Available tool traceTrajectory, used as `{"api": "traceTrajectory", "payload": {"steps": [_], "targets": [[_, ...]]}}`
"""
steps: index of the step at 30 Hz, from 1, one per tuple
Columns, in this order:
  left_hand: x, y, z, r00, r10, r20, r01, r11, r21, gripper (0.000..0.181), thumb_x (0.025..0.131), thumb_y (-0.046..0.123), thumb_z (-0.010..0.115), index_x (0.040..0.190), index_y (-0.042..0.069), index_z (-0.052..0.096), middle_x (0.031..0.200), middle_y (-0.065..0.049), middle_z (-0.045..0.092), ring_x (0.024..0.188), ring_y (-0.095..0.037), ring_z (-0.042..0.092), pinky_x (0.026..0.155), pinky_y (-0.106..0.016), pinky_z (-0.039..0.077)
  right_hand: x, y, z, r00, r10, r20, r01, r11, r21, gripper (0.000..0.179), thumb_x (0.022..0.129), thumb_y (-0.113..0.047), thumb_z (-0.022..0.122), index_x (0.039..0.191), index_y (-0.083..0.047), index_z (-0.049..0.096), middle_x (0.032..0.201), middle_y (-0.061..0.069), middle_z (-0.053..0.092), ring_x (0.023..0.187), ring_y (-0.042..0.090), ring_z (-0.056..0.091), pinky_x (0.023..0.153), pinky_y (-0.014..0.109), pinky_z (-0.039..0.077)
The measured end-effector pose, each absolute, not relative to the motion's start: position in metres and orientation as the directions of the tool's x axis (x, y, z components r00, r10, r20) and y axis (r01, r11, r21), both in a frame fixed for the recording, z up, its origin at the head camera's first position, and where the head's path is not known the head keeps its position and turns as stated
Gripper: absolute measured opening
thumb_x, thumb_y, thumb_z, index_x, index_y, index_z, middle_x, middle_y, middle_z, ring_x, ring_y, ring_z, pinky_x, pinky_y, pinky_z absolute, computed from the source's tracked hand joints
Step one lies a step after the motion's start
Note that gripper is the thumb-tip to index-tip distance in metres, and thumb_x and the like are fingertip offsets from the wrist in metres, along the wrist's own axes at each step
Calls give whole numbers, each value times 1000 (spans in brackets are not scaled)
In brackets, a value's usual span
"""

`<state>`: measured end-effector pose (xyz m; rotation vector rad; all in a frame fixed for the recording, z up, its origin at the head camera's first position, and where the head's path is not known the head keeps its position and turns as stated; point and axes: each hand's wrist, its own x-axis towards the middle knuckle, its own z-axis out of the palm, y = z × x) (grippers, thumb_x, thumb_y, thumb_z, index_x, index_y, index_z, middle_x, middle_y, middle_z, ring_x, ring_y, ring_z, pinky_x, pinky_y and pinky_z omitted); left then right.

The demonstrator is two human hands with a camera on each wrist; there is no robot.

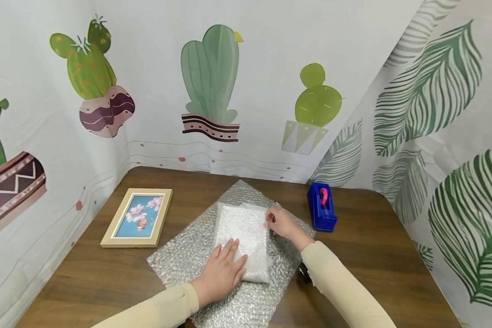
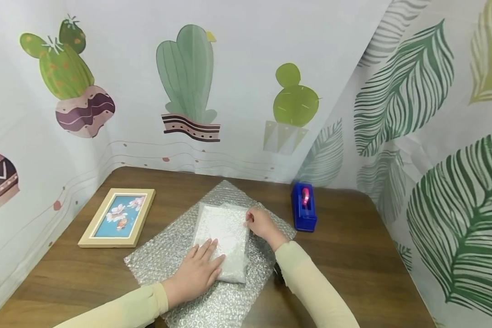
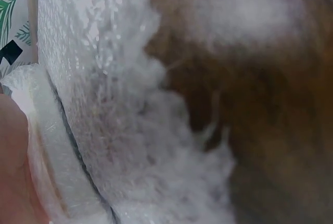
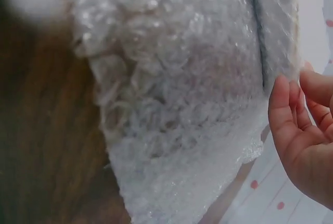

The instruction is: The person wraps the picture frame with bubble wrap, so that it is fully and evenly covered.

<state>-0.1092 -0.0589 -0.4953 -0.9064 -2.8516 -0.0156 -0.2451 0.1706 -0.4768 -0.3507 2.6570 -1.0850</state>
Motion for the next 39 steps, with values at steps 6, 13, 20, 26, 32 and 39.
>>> {"api": "traceTrajectory", "payload": {"steps": [6,13,20,26,32,39], "targets": [[-108,-59,-495,-812,566,145,570,821,-16,37,107,36,48,136,21,65,151,-19,55,142,-34,52,112,-52,47,-244,172,-484,-930,-315,-190,-42,603,-797,6,101,-2,59,101,4,59,86,9,58,72,14,58,64,29,59],[-107,-58,-493,-812,567,142,568,822,-35,37,107,37,48,136,22,65,151,-19,55,142,-33,52,111,-53,47,-238,169,-483,-945,-269,-186,-17,609,-793,11,98,-5,65,103,2,58,80,3,47,69,15,55,63,31,58],[-105,-56,-494,-833,538,130,544,839,22,38,107,37,47,138,21,64,154,-19,52,144,-33,50,114,-53,45,-226,161,-488,-978,-141,-154,43,586,-809,22,99,-6,64,116,6,57,84,8,53,69,18,61,66,32,60],[-107,-57,-503,-833,525,177,543,837,73,38,108,37,45,136,19,64,152,-22,52,144,-37,49,115,-53,44,-192,168,-481,-944,-172,-282,179,451,-875,55,101,-13,62,142,19,42,102,22,65,72,19,66,66,35,64],[-113,-62,-499,-831,540,136,555,822,130,39,108,35,45,138,18,62,156,-21,48,148,-37,45,118,-55,41,-160,175,-478,-885,-302,-355,202,437,-876,61,101,-12,60,143,25,36,115,30,64,81,16,66,73,37,65],[-124,-66,-491,-831,549,88,555,809,196,38,108,32,46,139,15,61,159,-21,45,151,-38,40,122,-55,37,-161,164,-482,-910,-236,-341,211,445,-870,61,102,-14,59,146,21,37,123,31,63,91,20,67,82,41,64]]}}
